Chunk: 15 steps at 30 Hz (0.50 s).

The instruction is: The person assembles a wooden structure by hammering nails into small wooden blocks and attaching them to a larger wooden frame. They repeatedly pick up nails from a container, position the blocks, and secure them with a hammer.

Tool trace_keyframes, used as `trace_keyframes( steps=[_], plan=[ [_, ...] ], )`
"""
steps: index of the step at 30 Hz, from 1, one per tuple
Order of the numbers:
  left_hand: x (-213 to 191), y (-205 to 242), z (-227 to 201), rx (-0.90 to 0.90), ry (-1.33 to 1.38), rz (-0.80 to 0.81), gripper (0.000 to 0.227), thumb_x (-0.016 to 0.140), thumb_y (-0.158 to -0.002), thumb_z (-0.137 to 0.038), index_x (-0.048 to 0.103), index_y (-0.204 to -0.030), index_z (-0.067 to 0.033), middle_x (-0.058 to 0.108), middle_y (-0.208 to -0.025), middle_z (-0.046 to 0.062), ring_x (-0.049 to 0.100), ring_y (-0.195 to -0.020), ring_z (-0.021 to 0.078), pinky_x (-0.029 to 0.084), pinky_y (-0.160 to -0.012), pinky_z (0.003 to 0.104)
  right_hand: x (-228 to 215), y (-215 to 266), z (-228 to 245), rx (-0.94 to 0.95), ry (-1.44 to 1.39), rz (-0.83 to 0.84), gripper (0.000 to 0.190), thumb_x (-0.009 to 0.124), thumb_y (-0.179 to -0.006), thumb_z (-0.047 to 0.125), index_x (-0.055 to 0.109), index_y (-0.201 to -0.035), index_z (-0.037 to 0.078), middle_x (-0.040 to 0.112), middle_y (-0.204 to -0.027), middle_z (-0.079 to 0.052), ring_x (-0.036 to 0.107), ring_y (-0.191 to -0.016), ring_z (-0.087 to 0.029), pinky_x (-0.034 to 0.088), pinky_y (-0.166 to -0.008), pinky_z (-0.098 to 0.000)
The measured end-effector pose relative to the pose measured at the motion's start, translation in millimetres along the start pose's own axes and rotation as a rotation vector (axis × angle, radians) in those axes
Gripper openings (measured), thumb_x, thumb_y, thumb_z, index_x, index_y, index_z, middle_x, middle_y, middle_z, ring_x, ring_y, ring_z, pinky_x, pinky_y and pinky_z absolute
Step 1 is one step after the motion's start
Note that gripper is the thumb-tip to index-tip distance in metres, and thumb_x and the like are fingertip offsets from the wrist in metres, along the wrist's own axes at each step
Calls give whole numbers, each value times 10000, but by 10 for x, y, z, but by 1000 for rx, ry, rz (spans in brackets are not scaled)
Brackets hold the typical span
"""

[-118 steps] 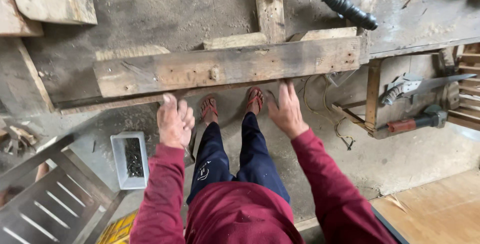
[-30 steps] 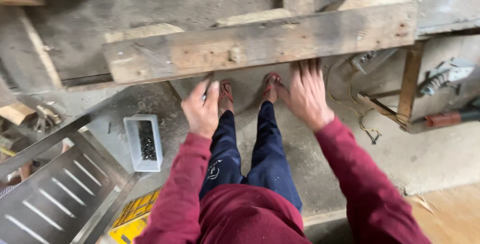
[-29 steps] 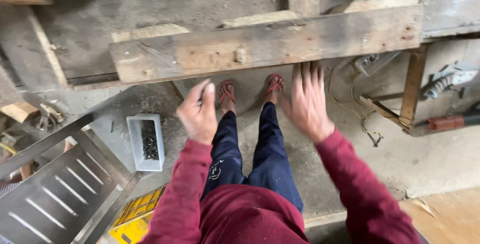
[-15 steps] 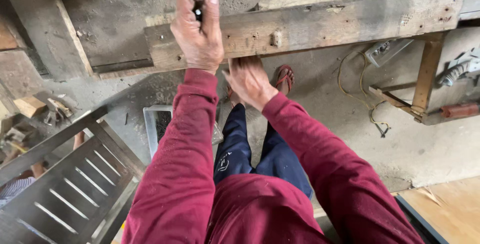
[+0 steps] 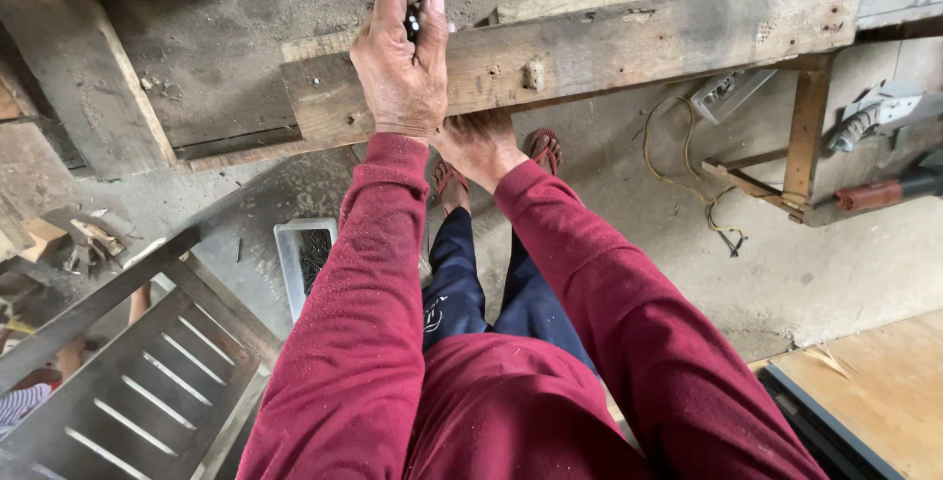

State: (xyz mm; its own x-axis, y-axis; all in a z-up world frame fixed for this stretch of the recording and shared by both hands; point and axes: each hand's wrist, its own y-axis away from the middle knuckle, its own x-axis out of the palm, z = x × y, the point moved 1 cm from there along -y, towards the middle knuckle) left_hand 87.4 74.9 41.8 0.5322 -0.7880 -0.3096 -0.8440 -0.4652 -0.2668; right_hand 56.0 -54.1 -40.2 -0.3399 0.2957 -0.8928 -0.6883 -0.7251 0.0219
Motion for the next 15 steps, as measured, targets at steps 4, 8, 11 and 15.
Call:
trace_keyframes(
  steps=[4,8,11,15],
  plan=[
    [23,-34,0,45,-200,34,79,706,-1054,-201,693,-1080,-128,706,-883,16,699,-779,120,587,-678,300,59,16,-38,67,-39,11,353,624,-920,327,688,-1135,55,721,-1032,-148,692,-950,-345,524,-857,-499],
    [138,-18,-43,126,-495,40,126,683,-1049,-305,721,-1100,-196,696,-1020,79,729,-872,212,598,-680,328,121,-31,-55,73,-95,98,339,594,-1001,284,686,-1160,0,710,-992,-174,680,-865,-356,519,-778,-507],
    [346,-67,-157,150,-568,129,167,662,-1058,-338,720,-1109,-190,693,-1093,77,728,-858,273,592,-692,388,-71,26,31,156,-116,149,318,640,-905,389,717,-952,84,726,-922,-148,681,-888,-365,515,-778,-507],
    [663,-166,-351,188,-527,183,170,653,-1066,-340,698,-1101,-180,681,-1135,54,725,-836,283,593,-695,408,-679,534,99,-88,-410,-187,495,694,-828,178,617,-1277,-15,636,-1281,-244,600,-1208,-467,499,-1023,-505]
  ],
)
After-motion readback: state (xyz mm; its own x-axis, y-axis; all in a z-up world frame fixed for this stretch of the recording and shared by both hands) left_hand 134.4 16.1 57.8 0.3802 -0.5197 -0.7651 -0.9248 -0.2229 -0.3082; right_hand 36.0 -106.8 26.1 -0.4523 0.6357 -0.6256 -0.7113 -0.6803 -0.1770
